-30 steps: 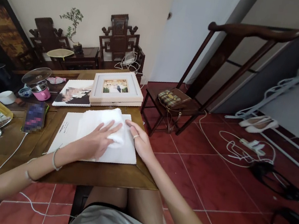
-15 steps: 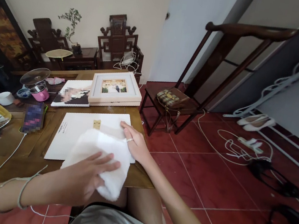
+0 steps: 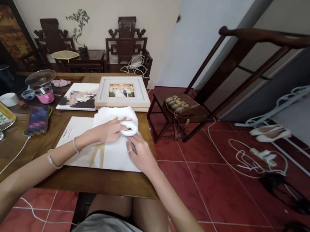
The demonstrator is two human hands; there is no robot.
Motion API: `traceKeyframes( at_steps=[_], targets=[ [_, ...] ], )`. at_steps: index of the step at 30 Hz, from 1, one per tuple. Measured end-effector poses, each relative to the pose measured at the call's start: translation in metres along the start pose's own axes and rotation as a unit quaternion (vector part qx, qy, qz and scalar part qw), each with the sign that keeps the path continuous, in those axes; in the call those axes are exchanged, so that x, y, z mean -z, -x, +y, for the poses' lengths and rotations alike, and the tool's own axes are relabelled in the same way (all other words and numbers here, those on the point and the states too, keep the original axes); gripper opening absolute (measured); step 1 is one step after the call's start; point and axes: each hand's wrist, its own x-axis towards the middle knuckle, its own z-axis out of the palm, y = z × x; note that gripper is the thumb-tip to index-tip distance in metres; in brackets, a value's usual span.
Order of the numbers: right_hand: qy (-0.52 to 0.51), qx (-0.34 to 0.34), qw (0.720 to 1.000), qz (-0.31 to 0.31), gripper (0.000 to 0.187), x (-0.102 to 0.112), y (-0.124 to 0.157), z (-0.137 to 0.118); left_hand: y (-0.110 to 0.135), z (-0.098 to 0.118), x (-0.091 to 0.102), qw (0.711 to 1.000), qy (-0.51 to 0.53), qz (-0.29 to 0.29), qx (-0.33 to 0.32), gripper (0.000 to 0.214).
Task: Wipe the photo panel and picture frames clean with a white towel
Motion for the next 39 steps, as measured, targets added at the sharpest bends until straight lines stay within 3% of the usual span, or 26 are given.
traceKeyframes(
  at_steps=[2, 5, 8, 12, 15, 19, 22, 25, 30, 33, 36, 39],
  targets=[
    [0.008, -0.008, 1.000, 0.002, 0.033, 0.000, 0.001, 0.000, -0.007, 0.003, -0.001, 1.000, -0.009, -0.001, -0.008, 0.036],
    [0.007, -0.002, 1.000, -0.004, 0.034, 0.000, 0.001, 0.001, -0.006, 0.008, 0.002, 0.999, -0.026, 0.004, 0.030, 0.034],
    [-0.003, 0.004, 1.000, -0.004, 0.036, -0.001, 0.001, 0.002, 0.002, 0.005, 0.005, 0.996, -0.046, 0.002, 0.073, 0.036],
    [-0.015, 0.001, 1.000, -0.004, 0.039, -0.002, 0.001, 0.005, 0.020, 0.011, 0.005, 0.994, -0.059, -0.032, 0.083, 0.034],
    [-0.019, 0.000, 1.000, 0.004, 0.039, -0.004, 0.001, 0.008, 0.049, 0.042, -0.007, 0.992, -0.075, -0.054, 0.089, 0.031],
    [-0.008, -0.002, 1.000, 0.008, 0.039, -0.005, 0.002, 0.010, 0.099, 0.097, -0.024, 0.994, -0.089, -0.035, 0.049, 0.025],
    [-0.004, 0.003, 1.000, 0.005, 0.039, -0.005, 0.003, 0.010, 0.117, 0.114, -0.023, 0.997, -0.068, -0.034, 0.017, 0.026],
    [-0.006, 0.001, 1.000, 0.003, 0.039, -0.005, 0.003, 0.010, 0.107, 0.097, -0.009, 0.997, -0.039, -0.063, 0.015, 0.026],
    [-0.007, -0.009, 1.000, 0.006, 0.037, -0.005, 0.003, 0.009, 0.061, 0.032, 0.007, 0.996, -0.023, -0.044, 0.077, 0.039],
    [-0.017, -0.015, 1.000, 0.002, 0.036, -0.005, 0.003, 0.009, 0.046, 0.010, 0.007, 0.993, -0.015, -0.047, 0.104, 0.045],
    [-0.019, -0.013, 1.000, 0.006, 0.036, -0.005, 0.003, 0.009, 0.053, 0.019, 0.005, 0.992, -0.022, -0.075, 0.096, 0.047],
    [-0.015, -0.006, 1.000, 0.009, 0.037, -0.005, 0.003, 0.010, 0.080, 0.052, 0.001, 0.995, -0.036, -0.080, 0.047, 0.035]
  ],
)
